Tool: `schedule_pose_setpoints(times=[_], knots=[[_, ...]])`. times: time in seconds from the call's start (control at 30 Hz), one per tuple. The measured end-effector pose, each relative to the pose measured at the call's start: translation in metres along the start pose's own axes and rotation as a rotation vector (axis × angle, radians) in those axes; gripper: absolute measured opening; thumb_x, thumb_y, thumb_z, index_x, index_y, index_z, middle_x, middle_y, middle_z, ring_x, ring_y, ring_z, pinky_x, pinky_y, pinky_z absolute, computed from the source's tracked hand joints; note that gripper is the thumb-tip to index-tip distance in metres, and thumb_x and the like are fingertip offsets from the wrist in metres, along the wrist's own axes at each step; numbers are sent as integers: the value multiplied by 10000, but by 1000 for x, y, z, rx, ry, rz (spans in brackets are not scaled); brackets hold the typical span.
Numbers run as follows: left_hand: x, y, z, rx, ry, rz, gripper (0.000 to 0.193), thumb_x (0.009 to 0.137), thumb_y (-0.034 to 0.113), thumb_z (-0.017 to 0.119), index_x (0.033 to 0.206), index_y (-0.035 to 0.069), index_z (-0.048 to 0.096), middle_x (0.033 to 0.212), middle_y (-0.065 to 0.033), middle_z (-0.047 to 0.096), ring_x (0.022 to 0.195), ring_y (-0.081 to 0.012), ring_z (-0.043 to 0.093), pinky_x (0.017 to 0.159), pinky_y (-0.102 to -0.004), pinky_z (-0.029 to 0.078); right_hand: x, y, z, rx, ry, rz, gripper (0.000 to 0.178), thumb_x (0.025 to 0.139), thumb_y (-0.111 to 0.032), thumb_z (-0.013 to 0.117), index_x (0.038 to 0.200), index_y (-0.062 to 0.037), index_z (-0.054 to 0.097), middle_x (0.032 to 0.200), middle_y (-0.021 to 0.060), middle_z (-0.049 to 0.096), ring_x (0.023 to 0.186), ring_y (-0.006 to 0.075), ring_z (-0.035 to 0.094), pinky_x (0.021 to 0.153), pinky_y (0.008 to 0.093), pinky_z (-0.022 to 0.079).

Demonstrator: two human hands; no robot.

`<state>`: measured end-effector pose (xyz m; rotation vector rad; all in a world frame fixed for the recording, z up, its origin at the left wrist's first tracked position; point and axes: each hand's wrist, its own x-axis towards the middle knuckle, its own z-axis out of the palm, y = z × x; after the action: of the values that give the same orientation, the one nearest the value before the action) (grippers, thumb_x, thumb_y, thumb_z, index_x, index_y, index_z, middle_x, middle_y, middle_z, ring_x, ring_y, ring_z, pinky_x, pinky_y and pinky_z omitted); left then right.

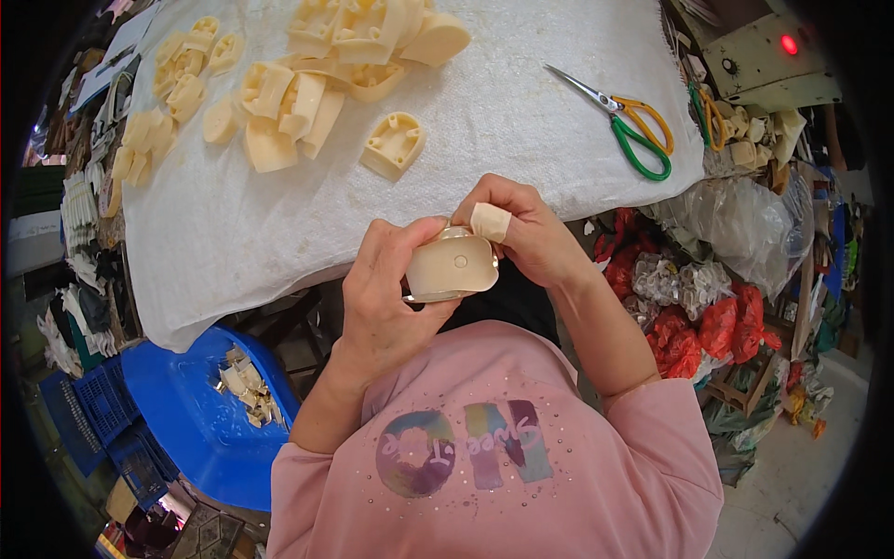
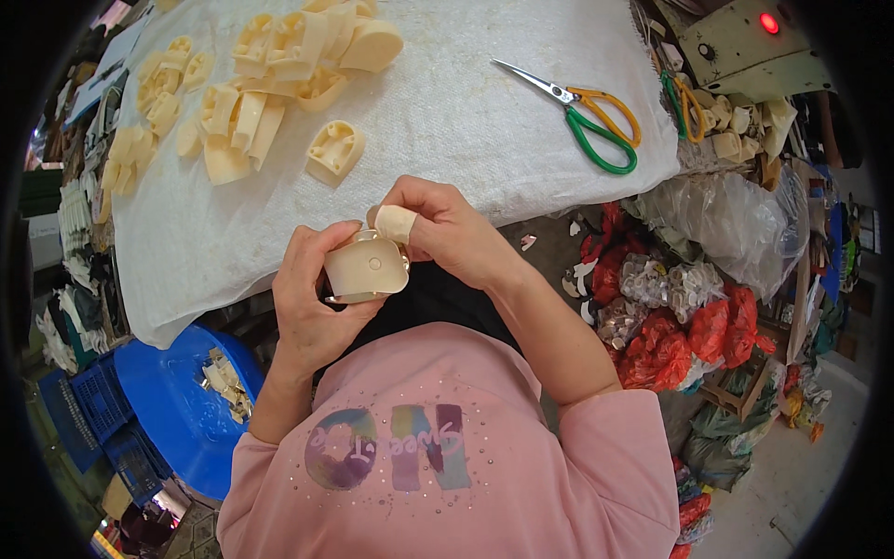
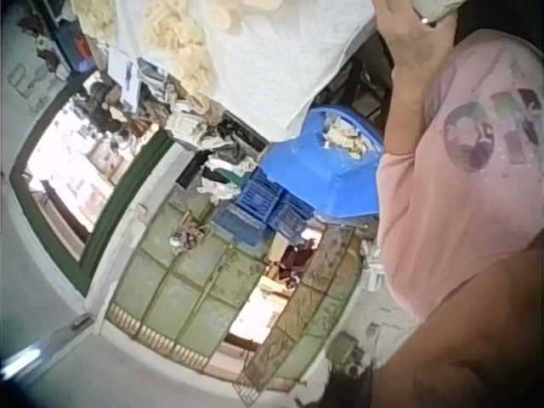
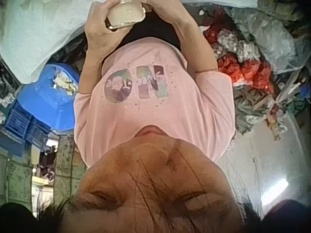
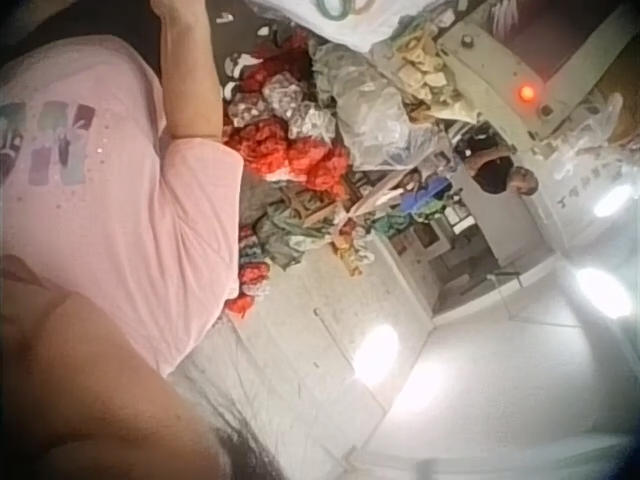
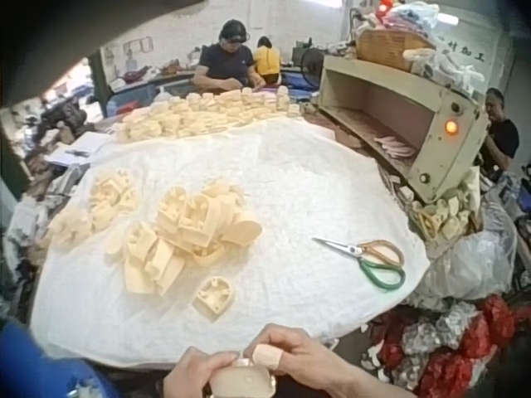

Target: Trimming white foam padding and fitting it into yellow plastic shoe components or lasts.

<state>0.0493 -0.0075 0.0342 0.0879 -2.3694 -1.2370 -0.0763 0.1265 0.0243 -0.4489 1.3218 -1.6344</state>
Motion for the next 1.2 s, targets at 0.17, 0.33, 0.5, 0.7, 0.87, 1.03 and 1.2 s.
schedule_pose_setpoints(times=[0.17, 0.33, 0.5, 0.7, 0.87, 1.03, 1.2], knots=[[1, 3, 2, 55, -10, 74, 605, 536, 18, 805, 1087, 49, 559, 802, -60, 557, 703, -159, 548, 549, -254, 431, -6, -7, -2, -648, -33, -333, 238, 856, -255, 588, 830, -20, 562, 689, 126, 582, 634, 248, 602, 582, 316, 460], [-2, -4, 12, 61, 83, 46, 579, 538, 56, 827, 1041, 34, 543, 779, -65, 558, 620, -149, 551, 505, -246, 428, -7, 6, 7, -741, 138, -394, 215, 891, -232, 554, 851, -22, 571, 725, 108, 616, 624, 239, 607, 574, 312, 465], [-2, 1, 11, 139, 92, 47, 587, 523, 87, 843, 1014, 19, 527, 762, -85, 554, 608, -179, 594, 539, -265, 474, -15, 19, -2, 5, -14, -218, 239, 951, -218, 485, 1000, -31, 625, 936, 13, 625, 819, 109, 579, 664, 262, 472], [-4, 11, 29, 302, 179, 3, 584, 523, 86, 838, 1010, 12, 525, 785, -104, 569, 648, -237, 627, 563, -315, 499, -19, 17, 8, -568, 210, -290, 313, 968, -271, 452, 1109, -32, 598, 968, 35, 607, 835, 115, 565, 736, 270, 474], [-2, -2, 33, 286, 254, 19, 568, 538, 116, 831, 1006, 5, 531, 782, -107, 558, 623, -238, 604, 528, -317, 491, -12, 36, 15, -173, 231, -295, 355, 977, -290, 425, 1181, -31, 556, 999, 25, 600, 841, 123, 562, 717, 262, 459], [1, -8, 34, 231, 404, 150, 555, 555, 133, 817, 1024, 3, 549, 726, -90, 522, 556, -225, 557, 469, -323, 462, -17, 38, 24, 114, 171, -292, 347, 985, -243, 395, 1219, -16, 516, 1031, 80, 608, 889, 143, 567, 754, 285, 465], [-2, -14, 29, 386, 314, 190, 521, 565, 143, 797, 1028, 9, 601, 674, -63, 451, 491, -191, 466, 413, -304, 397, -17, 31, 33, -172, 336, -287, 350, 983, -234, 398, 1229, -9, 503, 1099, 92, 590, 973, 163, 556, 860, 291, 437]])
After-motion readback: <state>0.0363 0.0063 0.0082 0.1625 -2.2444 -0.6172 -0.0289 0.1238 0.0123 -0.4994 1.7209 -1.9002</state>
